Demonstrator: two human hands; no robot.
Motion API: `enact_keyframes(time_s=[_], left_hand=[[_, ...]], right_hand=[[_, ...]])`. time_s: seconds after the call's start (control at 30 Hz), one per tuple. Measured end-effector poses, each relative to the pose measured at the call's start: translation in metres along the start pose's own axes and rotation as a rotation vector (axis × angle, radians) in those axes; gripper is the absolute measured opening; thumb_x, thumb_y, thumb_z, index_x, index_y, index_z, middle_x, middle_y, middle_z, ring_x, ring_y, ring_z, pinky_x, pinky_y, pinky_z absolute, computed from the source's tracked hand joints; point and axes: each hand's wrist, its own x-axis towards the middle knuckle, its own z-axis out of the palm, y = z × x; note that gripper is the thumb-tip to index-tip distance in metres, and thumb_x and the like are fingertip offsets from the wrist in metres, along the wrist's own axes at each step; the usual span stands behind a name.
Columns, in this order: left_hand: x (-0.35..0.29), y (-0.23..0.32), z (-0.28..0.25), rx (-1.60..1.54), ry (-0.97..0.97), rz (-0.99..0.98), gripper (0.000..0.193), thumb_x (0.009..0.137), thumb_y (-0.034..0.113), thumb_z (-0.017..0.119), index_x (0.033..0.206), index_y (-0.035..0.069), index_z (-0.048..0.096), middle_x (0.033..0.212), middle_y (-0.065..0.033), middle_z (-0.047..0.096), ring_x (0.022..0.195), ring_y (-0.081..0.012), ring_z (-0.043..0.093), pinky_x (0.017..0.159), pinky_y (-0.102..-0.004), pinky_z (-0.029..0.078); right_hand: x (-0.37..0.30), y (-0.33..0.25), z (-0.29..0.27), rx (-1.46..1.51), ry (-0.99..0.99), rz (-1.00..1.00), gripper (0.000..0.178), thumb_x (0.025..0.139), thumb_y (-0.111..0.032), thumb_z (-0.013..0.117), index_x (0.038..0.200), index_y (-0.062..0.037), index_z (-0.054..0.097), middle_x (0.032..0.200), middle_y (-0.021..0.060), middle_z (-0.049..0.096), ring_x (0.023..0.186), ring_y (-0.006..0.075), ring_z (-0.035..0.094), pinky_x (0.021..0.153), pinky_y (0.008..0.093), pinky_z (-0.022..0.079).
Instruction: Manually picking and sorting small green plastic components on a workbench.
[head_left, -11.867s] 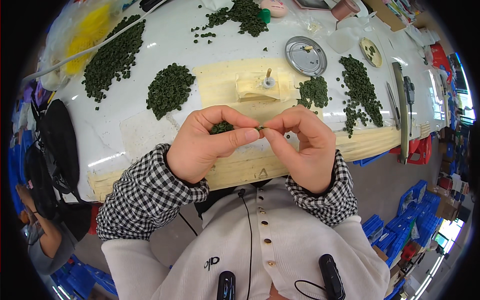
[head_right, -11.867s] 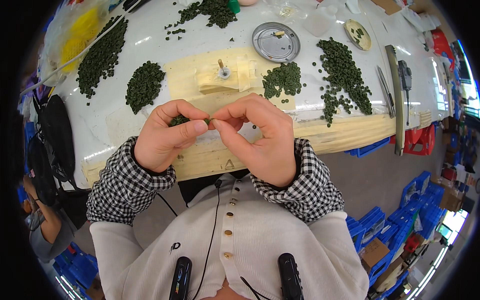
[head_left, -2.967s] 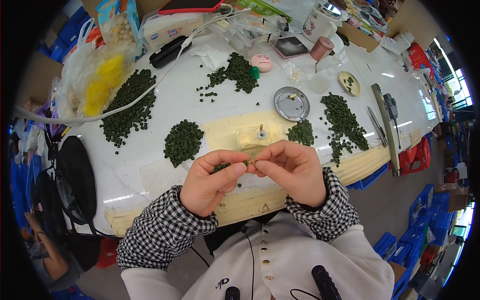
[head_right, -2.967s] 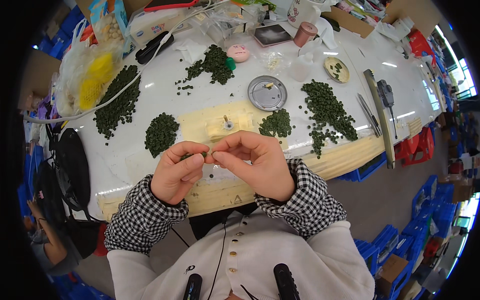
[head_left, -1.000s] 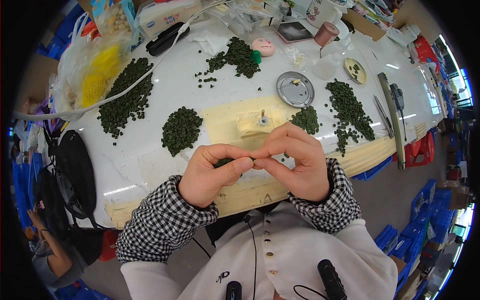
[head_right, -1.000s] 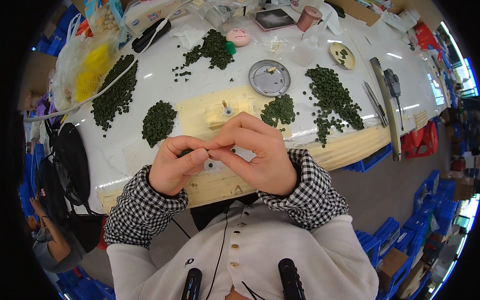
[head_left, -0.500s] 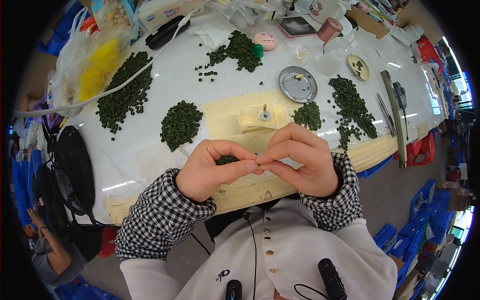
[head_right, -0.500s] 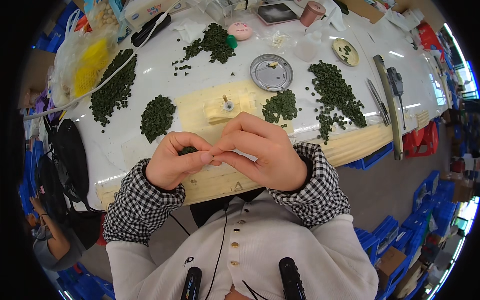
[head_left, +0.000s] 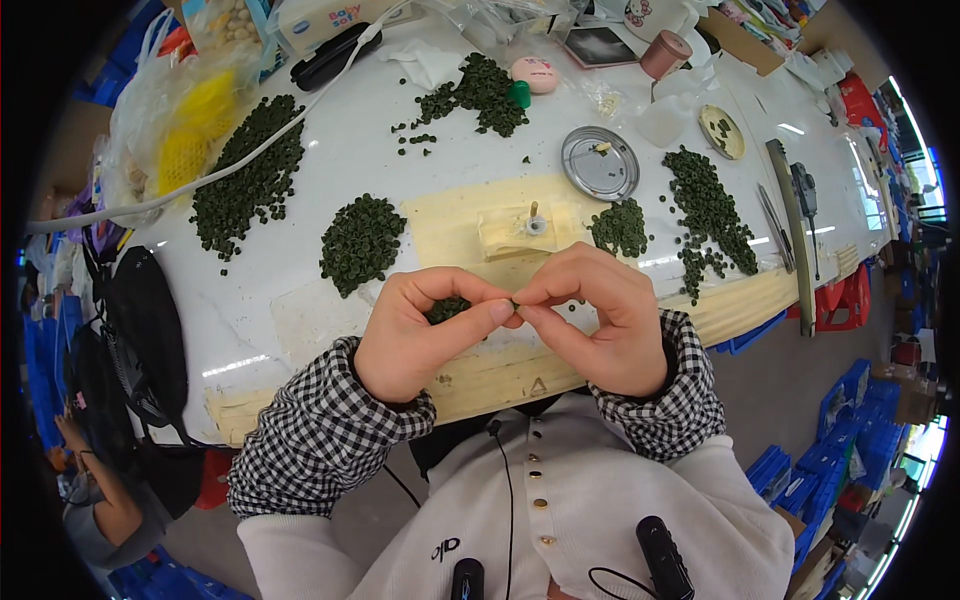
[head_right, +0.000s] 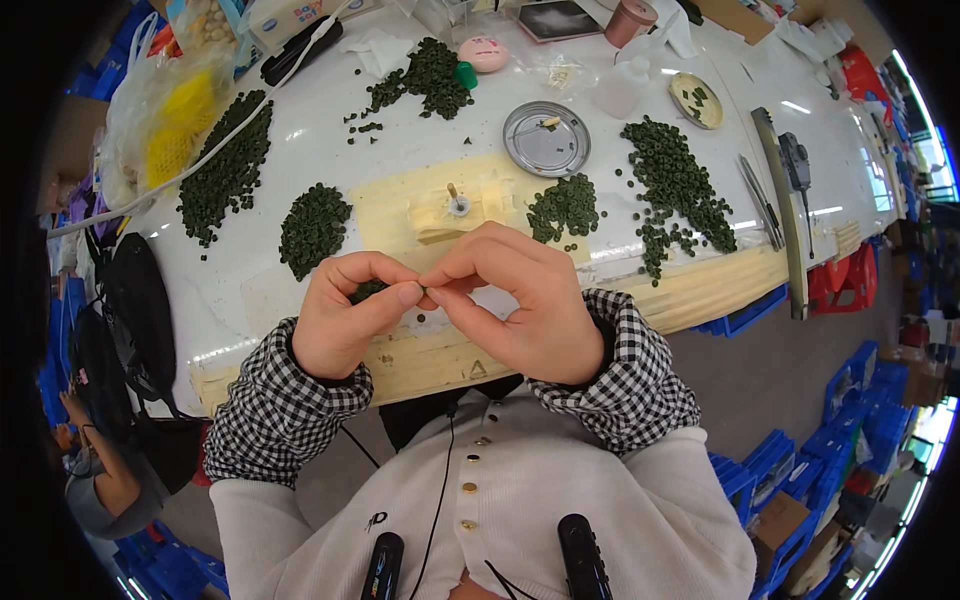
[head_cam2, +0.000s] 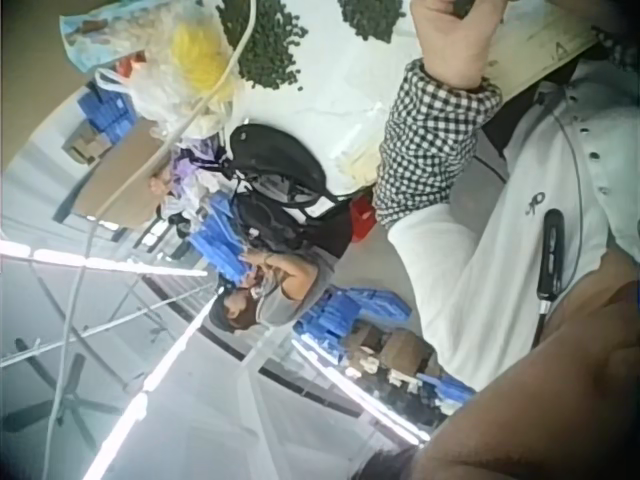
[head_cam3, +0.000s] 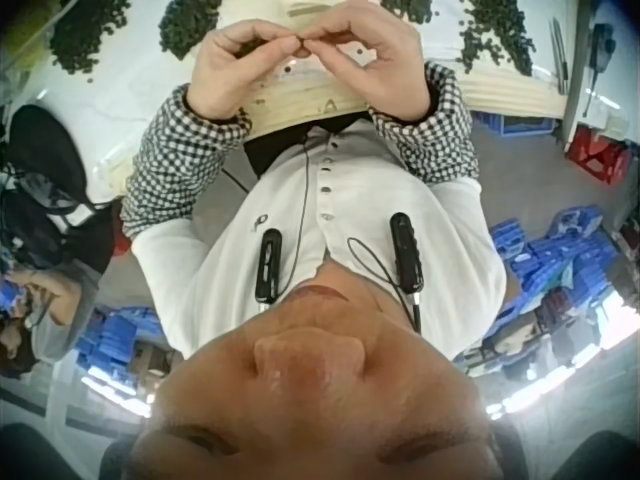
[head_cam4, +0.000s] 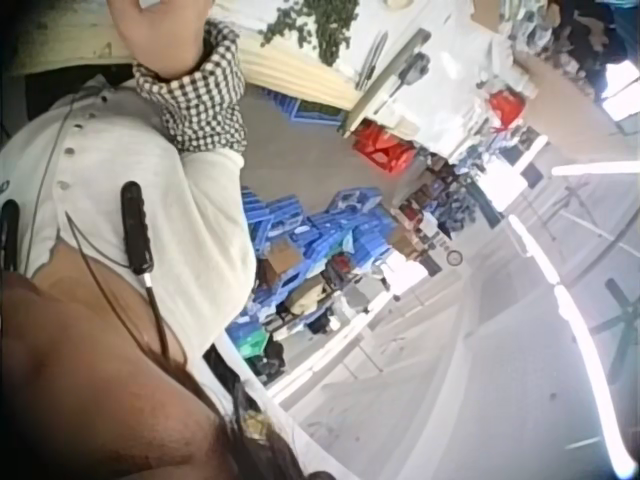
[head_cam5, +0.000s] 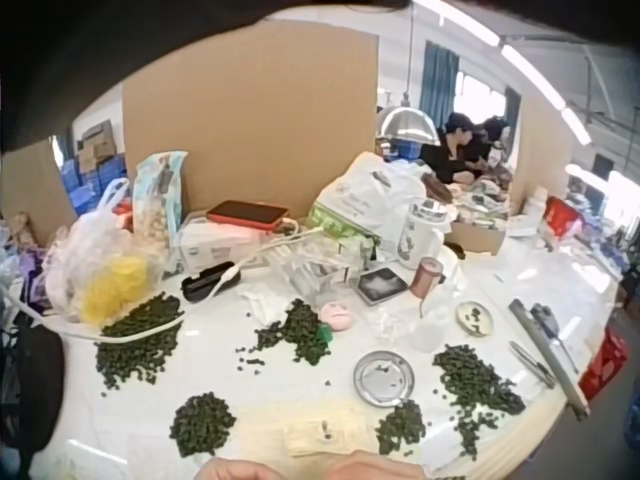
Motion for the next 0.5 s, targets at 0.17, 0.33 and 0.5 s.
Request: enact_keyframes(time_s=[0.17,0.33,0.5], left_hand=[[-0.0006,-0.0006,0.0018,-0.044,0.011,-0.010,0.015,0.090,0.011,0.062,0.093,-0.003,0.067,0.088,-0.0069,0.070,0.084,-0.0093,0.061,0.079,-0.0242,0.048],[-0.0006,-0.0004,0.0027,-0.048,0.022,-0.021,0.015,0.090,0.012,0.062,0.093,-0.002,0.067,0.088,-0.0064,0.070,0.083,-0.0086,0.061,0.078,-0.0236,0.047],[-0.0004,-0.0011,0.0018,-0.073,0.007,-0.024,0.016,0.090,0.013,0.062,0.092,-0.002,0.066,0.087,-0.0059,0.070,0.082,-0.0077,0.060,0.077,-0.0231,0.047]], right_hand=[[0.0016,0.0012,0.0045,-0.191,0.072,-0.179,0.018,0.074,0.007,0.069,0.089,0.0007,0.062,0.083,0.0100,0.062,0.072,0.0211,0.063,0.063,0.0276,0.051],[0.0007,0.0018,0.0057,-0.203,0.093,-0.188,0.018,0.073,0.005,0.070,0.088,0.0000,0.061,0.082,0.0096,0.062,0.071,0.0218,0.063,0.062,0.0287,0.051],[0.0016,0.0016,0.0049,-0.154,0.072,-0.179,0.018,0.073,0.006,0.071,0.087,-0.0002,0.061,0.083,0.0096,0.062,0.071,0.0216,0.062,0.062,0.0285,0.051]])
